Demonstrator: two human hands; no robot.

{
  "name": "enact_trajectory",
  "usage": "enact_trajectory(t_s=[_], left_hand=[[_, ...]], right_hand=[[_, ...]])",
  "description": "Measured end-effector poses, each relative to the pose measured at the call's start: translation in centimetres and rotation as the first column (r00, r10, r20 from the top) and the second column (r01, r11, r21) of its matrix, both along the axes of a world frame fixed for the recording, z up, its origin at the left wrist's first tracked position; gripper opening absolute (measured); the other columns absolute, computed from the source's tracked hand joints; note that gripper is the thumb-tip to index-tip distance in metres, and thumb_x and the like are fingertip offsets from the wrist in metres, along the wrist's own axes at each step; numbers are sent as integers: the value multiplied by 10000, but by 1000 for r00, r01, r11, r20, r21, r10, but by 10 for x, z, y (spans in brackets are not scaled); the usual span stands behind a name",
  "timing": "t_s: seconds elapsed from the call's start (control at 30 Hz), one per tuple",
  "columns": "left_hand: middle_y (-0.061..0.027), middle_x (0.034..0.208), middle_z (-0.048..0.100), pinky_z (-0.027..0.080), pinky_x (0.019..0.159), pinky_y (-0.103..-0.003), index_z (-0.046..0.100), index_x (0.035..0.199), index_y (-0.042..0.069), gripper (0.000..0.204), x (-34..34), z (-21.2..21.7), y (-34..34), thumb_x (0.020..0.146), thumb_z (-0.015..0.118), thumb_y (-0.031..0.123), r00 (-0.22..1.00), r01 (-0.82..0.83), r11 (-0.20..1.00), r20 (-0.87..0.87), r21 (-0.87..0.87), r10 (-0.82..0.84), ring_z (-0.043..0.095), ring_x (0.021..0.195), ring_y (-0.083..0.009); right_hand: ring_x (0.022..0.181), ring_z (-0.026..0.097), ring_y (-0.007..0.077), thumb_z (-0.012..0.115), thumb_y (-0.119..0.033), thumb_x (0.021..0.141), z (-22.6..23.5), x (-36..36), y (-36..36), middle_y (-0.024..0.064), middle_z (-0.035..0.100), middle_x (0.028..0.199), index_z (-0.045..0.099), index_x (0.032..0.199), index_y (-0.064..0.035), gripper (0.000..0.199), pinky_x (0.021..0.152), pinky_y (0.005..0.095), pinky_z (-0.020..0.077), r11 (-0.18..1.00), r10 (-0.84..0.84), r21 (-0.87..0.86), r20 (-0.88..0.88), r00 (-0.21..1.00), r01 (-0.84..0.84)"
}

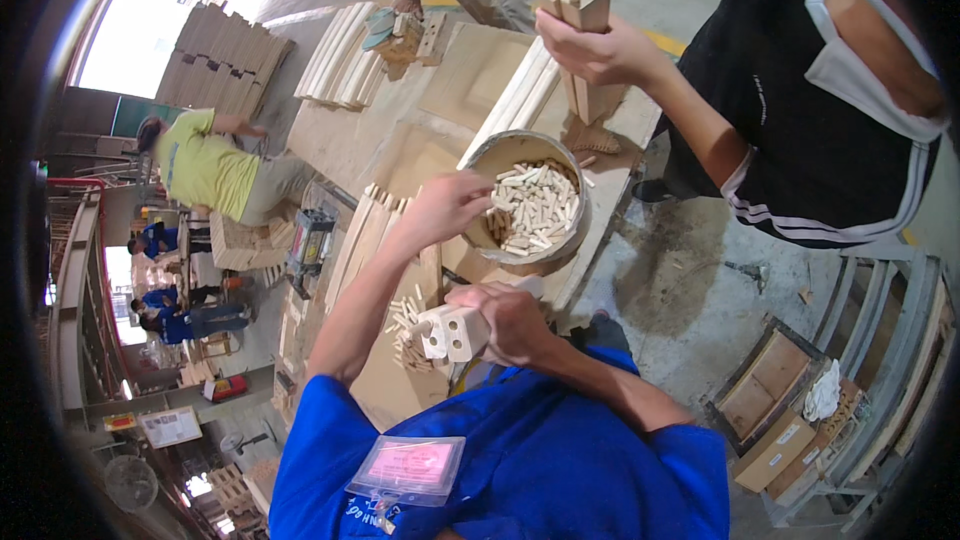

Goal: The person inserts small wooden dowels into pre-drilled holes on a wooden block. They repeatedly pick dowels from a container and place them into the block, then set the block aside and pick up another one to continue the process.

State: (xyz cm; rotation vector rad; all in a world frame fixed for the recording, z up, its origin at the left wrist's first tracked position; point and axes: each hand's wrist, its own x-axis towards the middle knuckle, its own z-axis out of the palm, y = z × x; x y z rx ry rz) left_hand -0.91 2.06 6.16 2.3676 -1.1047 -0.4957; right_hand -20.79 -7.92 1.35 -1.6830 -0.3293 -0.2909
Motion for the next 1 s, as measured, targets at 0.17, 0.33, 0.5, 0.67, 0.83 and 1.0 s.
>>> enact_trajectory(t_s=[0.17, 0.33, 0.5, 0.67, 0.83, 1.0], left_hand=[[-242, 981, 738, 605, 840, -476, 747, 955, -18, 185, 29, -98, -65, 839, 635, 72, 976, 80, 806, 118, 586, -183, 737, 943, -403], [-243, 948, 741, 598, 829, -495, 739, 974, 10, 199, 28, -98, -44, 836, 648, 122, 974, -11, 947, 218, 322, -63, 732, 920, -412], [-29, 755, 600, 448, 605, -292, 662, 1044, 32, 183, -12, -4, 7, 887, 665, 125, 828, -513, 809, -413, -286, 379, 565, 686, -117], [41, 739, 544, 341, 533, -214, 649, 1070, 33, 140, -119, 68, 90, 1002, 653, 156, 752, -656, 518, -538, -549, 381, 455, 619, -31], [12, 734, 574, 397, 559, -232, 656, 1073, 12, 164, -175, 73, 114, 1013, 676, 164, 755, -644, 547, -335, -535, 563, 516, 632, -60], [-70, 740, 634, 474, 590, -295, 665, 1011, 13, 100, -184, 93, 99, 973, 679, 104, 752, -516, 731, 173, -448, 636, 605, 657, -133]], right_hand=[[1013, 730, 339, 901, -177, 677, 7, -7, -10, 146, 743, 1093, 639, 1176, -55, 577, 884, 418, 581, 998, -66, -6, 36, 997, 66], [991, 734, 339, 910, -186, 687, 13, -10, -12, 139, 740, 1093, 625, 1182, -64, 584, 856, 415, 587, 994, -89, 73, 65, 994, 84], [959, 747, 305, 943, -176, 667, 2, -2, -2, 123, 745, 1094, 631, 1176, -68, 607, 853, 390, 594, 985, -155, 80, 10, 988, 154], [962, 759, 243, 984, -246, 675, 16, 7, 11, 129, 755, 1088, 631, 1213, -62, 669, 837, 361, 604, 980, -197, 6, -12, 980, 197], [889, 762, 232, 979, -295, 688, 21, 15, 33, 119, 760, 1020, 630, 1197, -58, 662, 782, 368, 613, 990, -130, -49, -25, 991, 129], [883, 748, 283, 954, -259, 693, 20, 16, 47, 120, 749, 995, 638, 1169, -85, 598, 763, 396, 595, 988, -139, -77, -25, 990, 137]])
